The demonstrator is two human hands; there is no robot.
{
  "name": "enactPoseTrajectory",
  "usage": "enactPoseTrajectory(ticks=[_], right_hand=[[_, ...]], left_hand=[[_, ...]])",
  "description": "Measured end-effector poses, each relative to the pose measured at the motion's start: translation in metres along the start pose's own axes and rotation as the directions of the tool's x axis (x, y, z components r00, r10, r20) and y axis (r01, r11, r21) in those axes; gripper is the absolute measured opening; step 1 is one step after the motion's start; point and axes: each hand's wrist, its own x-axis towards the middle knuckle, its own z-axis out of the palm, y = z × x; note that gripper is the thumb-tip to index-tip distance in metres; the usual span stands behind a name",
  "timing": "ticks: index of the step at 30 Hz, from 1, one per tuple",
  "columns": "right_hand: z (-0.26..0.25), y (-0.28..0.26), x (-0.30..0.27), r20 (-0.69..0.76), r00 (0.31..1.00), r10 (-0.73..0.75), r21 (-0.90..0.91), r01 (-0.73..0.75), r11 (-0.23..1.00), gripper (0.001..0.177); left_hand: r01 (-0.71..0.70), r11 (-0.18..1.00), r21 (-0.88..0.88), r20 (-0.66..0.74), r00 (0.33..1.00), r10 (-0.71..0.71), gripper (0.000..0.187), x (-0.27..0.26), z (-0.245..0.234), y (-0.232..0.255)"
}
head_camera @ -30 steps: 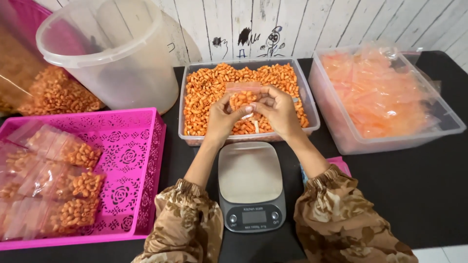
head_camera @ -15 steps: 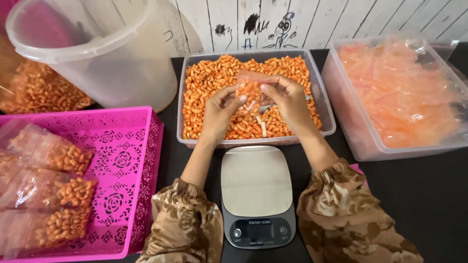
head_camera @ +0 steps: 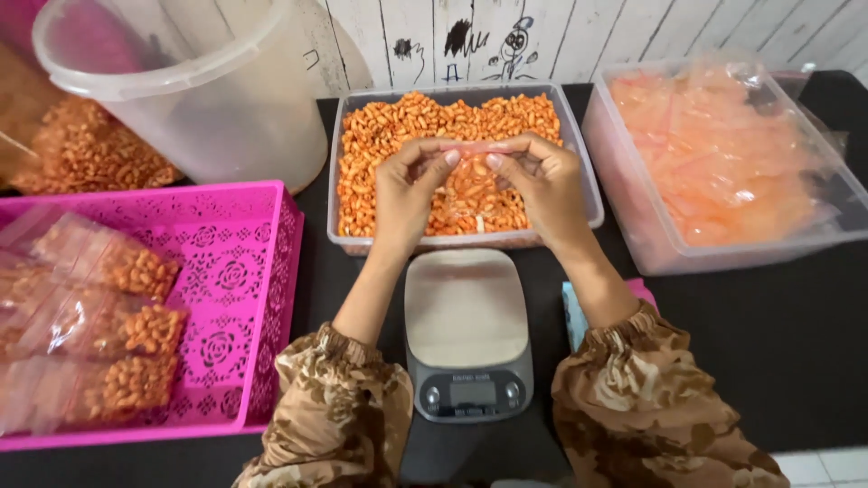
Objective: Manually portioning snacks into small plastic bags using a spoon and a digital scale for weight verification.
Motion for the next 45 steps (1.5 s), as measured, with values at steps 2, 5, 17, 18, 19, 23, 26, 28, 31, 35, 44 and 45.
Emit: enactPoseTrajectory(ticks=[2,5,17,18,19,23,26,28,31,35,44,45], right_hand=[[-0.002,-0.009,-0.01,0.001,1.0,0.002,-0.007,-0.002,1.0,0.016],[-0.003,-0.051,-0.035,0.015,0.998,0.068,-0.038,-0.067,0.997,0.015],[-0.009,-0.05,-0.11,0.123,0.991,0.054,-0.048,-0.048,0.998,0.013],[-0.009,-0.044,-0.113,0.134,0.989,0.063,-0.038,-0.058,0.998,0.013],[-0.008,-0.041,-0.114,0.137,0.988,0.066,-0.038,-0.061,0.997,0.013],[-0.006,-0.023,-0.118,0.159,0.985,0.059,-0.065,-0.049,0.997,0.014],[-0.004,-0.015,-0.125,0.162,0.983,0.09,-0.12,-0.071,0.99,0.014],[-0.003,-0.009,-0.128,0.161,0.981,0.107,-0.151,-0.082,0.985,0.015],[-0.003,0.002,-0.131,0.13,0.986,0.107,-0.328,-0.059,0.943,0.013],[-0.006,0.018,-0.132,0.154,0.988,-0.005,-0.504,0.083,0.86,0.022],[-0.01,0.016,-0.128,0.125,0.976,-0.181,-0.613,0.219,0.759,0.031],[-0.011,0.017,-0.125,0.112,0.971,-0.21,-0.625,0.233,0.745,0.029]], left_hand=[[-0.011,1.0,0.023,0.012,1.0,0.011,0.015,-0.012,0.002,0.018],[-0.042,0.995,0.092,0.045,0.998,0.038,0.014,-0.031,0.0,0.037],[-0.001,0.992,0.127,0.206,0.978,-0.025,0.017,-0.107,-0.018,0.059],[-0.009,0.992,0.129,0.216,0.976,-0.019,0.015,-0.111,-0.016,0.066],[-0.006,0.992,0.13,0.213,0.977,-0.022,0.015,-0.112,-0.021,0.059],[-0.008,0.976,0.216,0.225,0.973,-0.042,0.015,-0.114,-0.035,0.034],[0.005,0.96,0.28,0.228,0.971,-0.072,0.018,-0.121,-0.04,0.031],[-0.002,0.944,0.331,0.223,0.972,-0.076,0.02,-0.125,-0.041,0.028],[-0.06,0.904,0.422,0.233,0.972,-0.044,0.022,-0.125,-0.043,0.017],[-0.216,0.745,0.632,0.327,0.945,-0.004,0.029,-0.125,-0.045,0.0],[-0.223,0.663,0.715,0.303,0.953,-0.007,0.048,-0.127,-0.043,0.011],[-0.218,0.672,0.708,0.284,0.959,0.012,0.049,-0.127,-0.043,0.019]])
